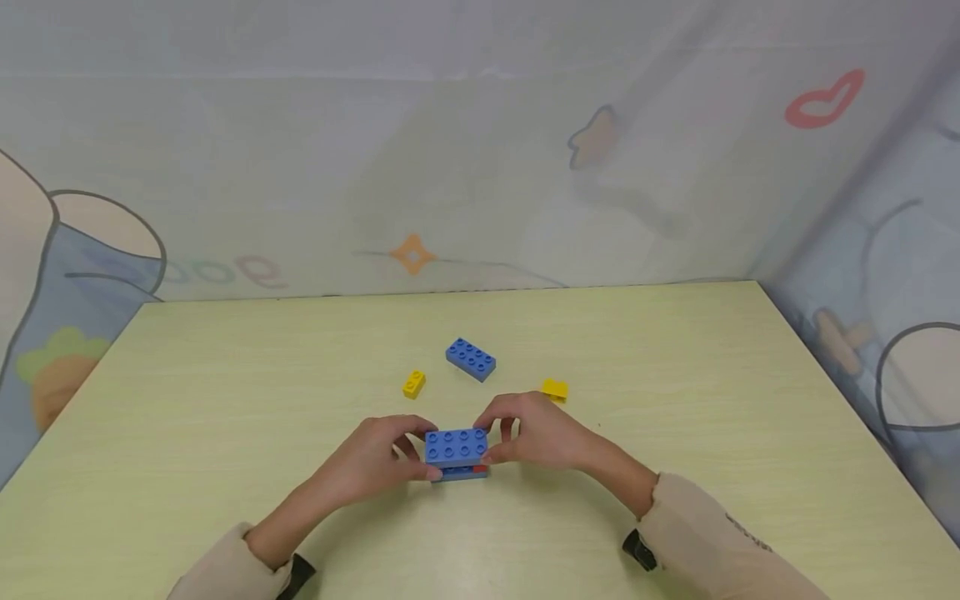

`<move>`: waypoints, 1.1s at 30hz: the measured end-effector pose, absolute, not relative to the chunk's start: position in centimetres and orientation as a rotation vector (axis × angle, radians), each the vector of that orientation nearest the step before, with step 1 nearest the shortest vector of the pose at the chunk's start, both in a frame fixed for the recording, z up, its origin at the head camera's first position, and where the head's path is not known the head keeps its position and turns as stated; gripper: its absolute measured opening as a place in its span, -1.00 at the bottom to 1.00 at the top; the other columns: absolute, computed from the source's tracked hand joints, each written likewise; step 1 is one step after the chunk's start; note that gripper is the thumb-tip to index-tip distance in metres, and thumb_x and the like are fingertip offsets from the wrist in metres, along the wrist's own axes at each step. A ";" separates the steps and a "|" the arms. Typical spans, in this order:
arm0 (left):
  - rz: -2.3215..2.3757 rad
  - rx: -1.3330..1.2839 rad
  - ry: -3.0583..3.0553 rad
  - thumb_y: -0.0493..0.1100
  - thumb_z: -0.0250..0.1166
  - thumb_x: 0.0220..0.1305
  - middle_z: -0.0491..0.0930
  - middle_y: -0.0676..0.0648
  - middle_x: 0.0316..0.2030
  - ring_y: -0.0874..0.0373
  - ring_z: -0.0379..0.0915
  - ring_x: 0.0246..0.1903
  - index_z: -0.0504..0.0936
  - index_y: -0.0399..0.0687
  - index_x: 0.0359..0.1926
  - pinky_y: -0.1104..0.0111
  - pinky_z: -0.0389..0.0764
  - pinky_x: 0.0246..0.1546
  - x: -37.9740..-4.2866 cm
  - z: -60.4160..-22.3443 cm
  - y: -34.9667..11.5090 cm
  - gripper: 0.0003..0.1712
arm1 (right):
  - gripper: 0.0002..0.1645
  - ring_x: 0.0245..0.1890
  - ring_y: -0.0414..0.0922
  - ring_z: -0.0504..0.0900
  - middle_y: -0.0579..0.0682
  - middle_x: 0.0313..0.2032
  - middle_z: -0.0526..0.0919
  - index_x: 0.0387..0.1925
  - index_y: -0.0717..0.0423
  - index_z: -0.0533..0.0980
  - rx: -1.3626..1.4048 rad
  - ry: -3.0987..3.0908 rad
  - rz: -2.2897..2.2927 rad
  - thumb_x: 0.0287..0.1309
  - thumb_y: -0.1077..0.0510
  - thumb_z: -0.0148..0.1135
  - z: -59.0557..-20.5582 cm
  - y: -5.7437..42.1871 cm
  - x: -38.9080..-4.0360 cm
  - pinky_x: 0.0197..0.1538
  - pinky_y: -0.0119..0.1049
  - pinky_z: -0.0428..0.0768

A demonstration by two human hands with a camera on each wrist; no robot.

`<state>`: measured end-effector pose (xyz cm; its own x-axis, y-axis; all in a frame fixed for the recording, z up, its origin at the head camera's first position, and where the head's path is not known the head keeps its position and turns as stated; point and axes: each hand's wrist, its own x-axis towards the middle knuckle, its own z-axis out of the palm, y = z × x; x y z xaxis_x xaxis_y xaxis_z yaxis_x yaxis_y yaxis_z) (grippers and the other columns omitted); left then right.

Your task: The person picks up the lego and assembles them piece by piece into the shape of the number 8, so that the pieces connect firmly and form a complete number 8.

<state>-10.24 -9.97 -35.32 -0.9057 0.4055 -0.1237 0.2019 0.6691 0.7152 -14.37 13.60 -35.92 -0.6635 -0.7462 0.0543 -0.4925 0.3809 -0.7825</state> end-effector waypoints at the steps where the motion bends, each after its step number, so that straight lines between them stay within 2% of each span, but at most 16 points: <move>1: 1.078 0.491 2.616 -0.18 0.42 -0.02 0.58 -0.07 -0.23 0.21 0.46 -0.42 0.55 -0.26 -0.06 0.43 0.45 -0.50 -10.2 -35.2 -10.0 -0.52 | -0.71 -0.44 -0.22 0.49 -0.08 -0.27 0.59 -0.19 0.20 0.57 -1.084 2.337 -1.162 -0.02 0.23 0.34 -35.9 13.6 -14.4 -0.40 -0.34 0.50; 7: 1.090 0.550 2.659 -0.21 0.39 0.02 0.59 -0.05 -0.25 0.20 0.47 -0.41 0.58 -0.26 -0.11 0.44 0.43 -0.51 -10.0 -35.0 -9.9 -0.62 | -0.71 -0.46 -0.21 0.50 -0.12 -0.28 0.59 -0.18 0.18 0.57 -1.061 2.334 -1.148 -0.02 0.25 0.33 -35.8 13.4 -14.3 -0.41 -0.35 0.50; 15: 1.089 0.537 2.681 -0.21 0.39 0.01 0.60 -0.05 -0.27 0.21 0.47 -0.43 0.60 -0.26 -0.13 0.45 0.42 -0.49 -10.0 -35.1 -9.8 -0.63 | -0.71 -0.44 -0.19 0.50 -0.11 -0.26 0.58 -0.18 0.16 0.57 -1.051 2.326 -1.164 -0.01 0.21 0.34 -36.1 13.5 -14.4 -0.39 -0.32 0.50; 22: 1.089 0.550 2.682 -0.21 0.39 0.01 0.60 -0.05 -0.25 0.21 0.47 -0.43 0.60 -0.26 -0.13 0.45 0.42 -0.49 -10.1 -35.3 -9.8 -0.63 | -0.69 -0.46 -0.24 0.50 -0.10 -0.27 0.58 -0.17 0.20 0.54 -1.154 2.316 -1.211 0.00 0.19 0.33 -36.3 13.7 -14.3 -0.40 -0.35 0.51; 28: 1.107 0.543 2.671 -0.21 0.39 0.00 0.60 -0.05 -0.25 0.21 0.46 -0.43 0.60 -0.25 -0.14 0.46 0.42 -0.53 -10.1 -35.3 -9.9 -0.64 | -0.68 -0.44 -0.21 0.52 -0.11 -0.30 0.57 -0.14 0.17 0.52 -1.068 2.306 -1.194 0.02 0.21 0.31 -36.6 13.8 -14.3 -0.35 -0.32 0.53; 33: 1.103 0.535 2.665 -0.21 0.39 0.01 0.59 -0.05 -0.24 0.20 0.45 -0.43 0.60 -0.23 -0.14 0.45 0.41 -0.54 -10.1 -35.2 -9.8 -0.65 | -0.66 -0.40 -0.19 0.53 -0.08 -0.24 0.58 -0.11 0.17 0.52 -1.036 2.309 -1.178 0.03 0.20 0.31 -36.5 14.0 -14.4 -0.31 -0.31 0.53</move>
<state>-10.08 -9.84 -35.21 -0.9125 0.4057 -0.0525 0.2499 0.6545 0.7135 -14.35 13.96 -36.45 -0.6723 -0.7400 0.0198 -0.4502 0.3875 -0.8044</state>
